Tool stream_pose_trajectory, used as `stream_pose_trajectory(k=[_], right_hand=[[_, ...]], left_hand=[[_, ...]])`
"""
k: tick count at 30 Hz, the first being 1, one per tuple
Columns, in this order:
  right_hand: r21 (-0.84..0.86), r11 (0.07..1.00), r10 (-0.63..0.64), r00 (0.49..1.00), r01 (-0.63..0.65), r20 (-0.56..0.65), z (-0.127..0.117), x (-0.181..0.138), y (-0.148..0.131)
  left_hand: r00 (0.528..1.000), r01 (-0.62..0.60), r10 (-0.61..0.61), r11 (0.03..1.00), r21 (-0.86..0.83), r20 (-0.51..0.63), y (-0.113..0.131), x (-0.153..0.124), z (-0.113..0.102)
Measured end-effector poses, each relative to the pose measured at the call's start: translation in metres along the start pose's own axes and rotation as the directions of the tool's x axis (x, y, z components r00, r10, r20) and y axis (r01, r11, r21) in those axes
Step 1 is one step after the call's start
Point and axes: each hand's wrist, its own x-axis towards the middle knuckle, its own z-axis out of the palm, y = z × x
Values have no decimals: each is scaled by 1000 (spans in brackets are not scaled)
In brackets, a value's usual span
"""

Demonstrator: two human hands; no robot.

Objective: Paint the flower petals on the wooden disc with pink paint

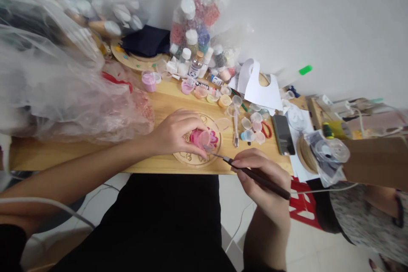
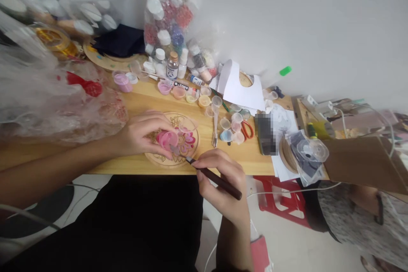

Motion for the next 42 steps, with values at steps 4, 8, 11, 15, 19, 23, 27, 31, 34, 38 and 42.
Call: stream_pose_trajectory(k=[4,8,11,15,19,23,27,31,34,38,42], right_hand=[[-25,1000,16,1000,-16,9,-3,-7,-8],[-47,998,45,999,-45,-1,-5,-17,-17],[-50,996,69,998,-69,-7,-5,-25,-23],[-30,994,100,994,-101,-33,-6,-32,-27],[-37,996,78,997,-78,-16,-9,-34,-27],[-42,998,45,999,-45,-1,-11,-33,-27],[-32,998,54,998,-54,-17,-12,-34,-27],[-14,999,49,998,-49,-44,-15,-38,-24],[86,995,69,991,-59,-117,-15,-38,-17],[394,913,224,934,-102,-277,-1,-34,-1],[597,780,442,839,-184,-318,19,-30,12]], left_hand=[[996,-87,87,996,-6,-3,7,1,2],[996,37,-35,999,-20,82,15,0,3],[969,162,-153,986,-31,192,20,-1,3],[977,115,-99,990,-79,188,23,-1,4],[978,74,-61,996,-59,197,22,0,2],[986,-61,67,997,-41,150,21,0,-1],[987,-65,67,998,-21,145,21,1,0],[991,5,2,999,-45,137,19,-2,4],[990,87,-81,995,-53,112,17,-5,6],[990,109,-102,991,-72,101,18,-5,5],[984,139,-129,987,-77,126,19,-5,4]])
